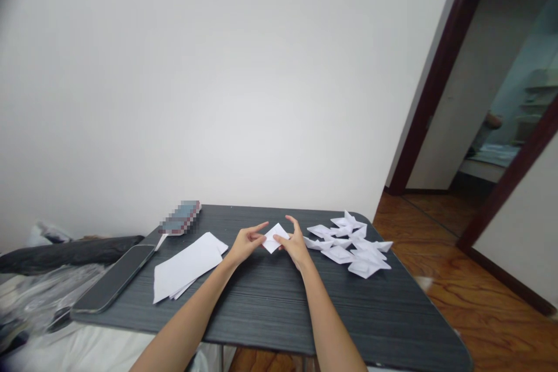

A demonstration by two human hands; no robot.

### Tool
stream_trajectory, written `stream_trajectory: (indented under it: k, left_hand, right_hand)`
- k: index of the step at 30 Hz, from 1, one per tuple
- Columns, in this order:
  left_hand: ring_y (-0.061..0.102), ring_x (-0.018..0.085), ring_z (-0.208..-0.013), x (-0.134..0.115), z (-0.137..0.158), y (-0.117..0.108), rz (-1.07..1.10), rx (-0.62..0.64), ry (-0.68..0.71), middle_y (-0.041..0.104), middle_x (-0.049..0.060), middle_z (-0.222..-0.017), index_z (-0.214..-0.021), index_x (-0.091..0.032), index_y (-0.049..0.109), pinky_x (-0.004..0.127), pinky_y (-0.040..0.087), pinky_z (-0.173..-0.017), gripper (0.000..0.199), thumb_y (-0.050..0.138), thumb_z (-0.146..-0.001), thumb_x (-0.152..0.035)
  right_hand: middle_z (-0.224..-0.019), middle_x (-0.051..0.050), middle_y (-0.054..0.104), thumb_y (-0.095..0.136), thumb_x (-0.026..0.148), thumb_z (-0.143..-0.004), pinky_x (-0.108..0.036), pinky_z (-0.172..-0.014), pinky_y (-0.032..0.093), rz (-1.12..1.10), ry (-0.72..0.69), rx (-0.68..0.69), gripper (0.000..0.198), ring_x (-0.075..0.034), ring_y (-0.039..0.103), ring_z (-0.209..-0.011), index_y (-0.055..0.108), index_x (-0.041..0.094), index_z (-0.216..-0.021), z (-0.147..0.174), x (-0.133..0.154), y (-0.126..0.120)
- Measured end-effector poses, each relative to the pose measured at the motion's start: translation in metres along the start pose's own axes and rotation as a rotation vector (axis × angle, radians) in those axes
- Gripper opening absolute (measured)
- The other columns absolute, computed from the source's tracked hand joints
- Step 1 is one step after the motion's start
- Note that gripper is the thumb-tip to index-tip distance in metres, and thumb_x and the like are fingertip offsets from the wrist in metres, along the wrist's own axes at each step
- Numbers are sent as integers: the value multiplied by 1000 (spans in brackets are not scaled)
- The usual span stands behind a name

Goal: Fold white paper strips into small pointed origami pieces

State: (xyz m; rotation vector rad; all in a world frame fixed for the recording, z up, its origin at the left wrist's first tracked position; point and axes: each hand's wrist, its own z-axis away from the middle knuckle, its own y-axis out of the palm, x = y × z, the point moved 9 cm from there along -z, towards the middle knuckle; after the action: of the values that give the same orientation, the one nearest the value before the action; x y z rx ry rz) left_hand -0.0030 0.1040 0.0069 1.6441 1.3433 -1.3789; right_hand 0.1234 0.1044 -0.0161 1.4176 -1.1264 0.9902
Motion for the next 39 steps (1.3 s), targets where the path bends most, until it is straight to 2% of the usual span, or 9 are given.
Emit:
stream_trajectory:
  k: [10, 17, 19, 22, 25, 30, 32, 35, 39]
  left_hand:
    - [55, 12, -44, 10, 0, 12, 187, 71, -120, 63, 4, -58, -122, -8, 33, 26, 46, -48, 64, 57, -67, -31]
    - [60, 17, -59, 4, -3, 8, 210, 39, -85, 64, 8, -71, -120, -8, 38, 31, 48, -59, 55, 51, -72, -31]
    - [60, 17, -60, 0, -1, 8, 82, 60, -50, 63, 9, -74, -116, -7, 42, 31, 48, -59, 46, 44, -76, -30]
    - [58, 14, -61, -19, 7, 13, -308, 134, 117, 61, 9, -79, -109, -11, 51, 30, 46, -64, 36, 33, -80, -24]
    - [55, 16, -78, -37, 20, 22, -695, 188, 335, 57, 8, -95, -117, -18, 42, 30, 42, -74, 39, 35, -79, -20]
    - [54, 14, -72, -33, 20, 17, -1040, 151, 361, 57, 7, -87, -118, -18, 38, 26, 41, -67, 39, 33, -79, -15]
    - [54, 13, -70, -32, 18, 14, -1046, 134, 353, 58, 6, -82, -108, -16, 46, 24, 41, -65, 33, 32, -79, -14]
    - [54, 12, -61, -34, 16, 10, -945, 112, 312, 59, 4, -67, -82, -14, 56, 22, 39, -62, 25, 31, -80, -18]
    - [50, 8, -42, -31, 15, 11, -676, 155, 195, 55, 0, -46, -61, -14, 53, 19, 39, -56, 38, 27, -83, -29]
  right_hand:
    - [-49, 6, 55, 66, 23, -51, -20, -38, 37, 37, -90, 11, 79, -10, 48, -39, 26, 21, -119, 1, 11, 4]
    - [-77, -2, 59, 62, 19, -55, -23, -55, 42, -160, -52, 59, 36, -12, 54, -63, 55, 18, -90, 4, 16, 7]
    - [-78, -4, 59, 62, 17, -53, -24, -58, 42, -156, -51, 40, 24, -13, 54, -66, 60, 16, -77, 3, 16, 5]
    - [-79, -5, 60, 62, 15, -51, -26, -60, 42, -150, -38, 5, 12, -15, 54, -68, 62, 14, -63, 1, 13, 0]
    - [-95, -8, 58, 62, 15, -50, -27, -63, 42, -148, -26, -5, 8, -18, 55, -76, 62, 14, -58, 1, 11, -1]
    - [-114, -10, 49, 58, 16, -52, -28, -65, 42, -132, -14, 73, 12, -23, 53, -89, 63, 15, -63, 4, 12, 7]
    - [-116, -11, 47, 54, 17, -55, -29, -65, 43, -79, -29, 70, 16, -21, 55, -84, 63, 15, -69, 3, 13, 5]
    - [-121, -9, 43, 49, 19, -61, -32, -69, 43, 182, -110, 23, 21, -21, 55, -86, 63, 17, -77, 2, 22, -3]
    - [-114, -5, 50, 51, 22, -64, -32, -80, 38, 545, -291, 119, 26, -22, 47, -100, 62, 21, -88, 9, 38, 8]
